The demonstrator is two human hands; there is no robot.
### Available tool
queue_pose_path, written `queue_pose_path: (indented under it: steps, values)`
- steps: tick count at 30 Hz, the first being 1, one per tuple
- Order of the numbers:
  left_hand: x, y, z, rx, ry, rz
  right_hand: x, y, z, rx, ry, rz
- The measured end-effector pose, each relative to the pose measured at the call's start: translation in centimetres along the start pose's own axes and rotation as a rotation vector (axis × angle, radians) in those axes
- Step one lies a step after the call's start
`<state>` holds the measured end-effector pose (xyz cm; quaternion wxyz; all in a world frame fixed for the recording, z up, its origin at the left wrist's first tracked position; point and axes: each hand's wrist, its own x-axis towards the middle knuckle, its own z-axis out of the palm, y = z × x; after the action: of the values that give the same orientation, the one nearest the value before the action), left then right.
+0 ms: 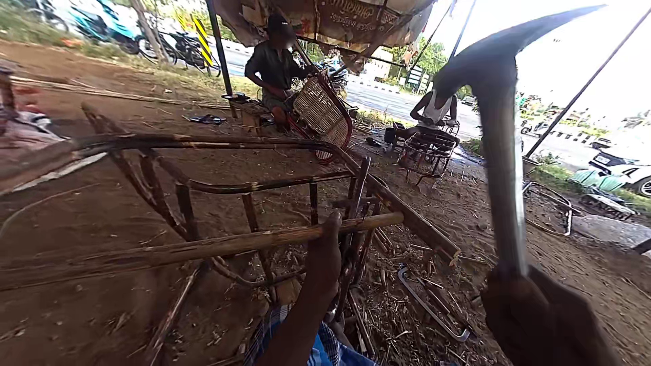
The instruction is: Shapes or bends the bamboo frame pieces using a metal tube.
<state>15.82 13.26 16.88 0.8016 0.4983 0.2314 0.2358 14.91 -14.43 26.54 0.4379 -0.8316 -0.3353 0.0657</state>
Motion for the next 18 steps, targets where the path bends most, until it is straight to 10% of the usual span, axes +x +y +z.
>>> queue_pose_path:
  steps: [4, 9, 13, 18]
  values:
    - [-0.3, -0.1, 0.1, 0.006, -0.02, 0.011, 1.0, -1.6, -2.0, 0.191, -0.241, 0.384]
    - [-0.2, -0.4, -0.2, 0.02, -0.01, 0.017, 0.2, -3.4, -1.6, 0.199, 0.143, -0.052]
    - [-0.1, -0.5, 0.1, 0.002, 0.01, 0.015, 0.8, -1.0, -1.9, 0.193, -0.268, 0.418]
    - [0.1, -0.4, 0.0, 0.002, -0.006, 0.03, 0.1, -4.2, -2.7, 0.352, 0.257, -0.044]
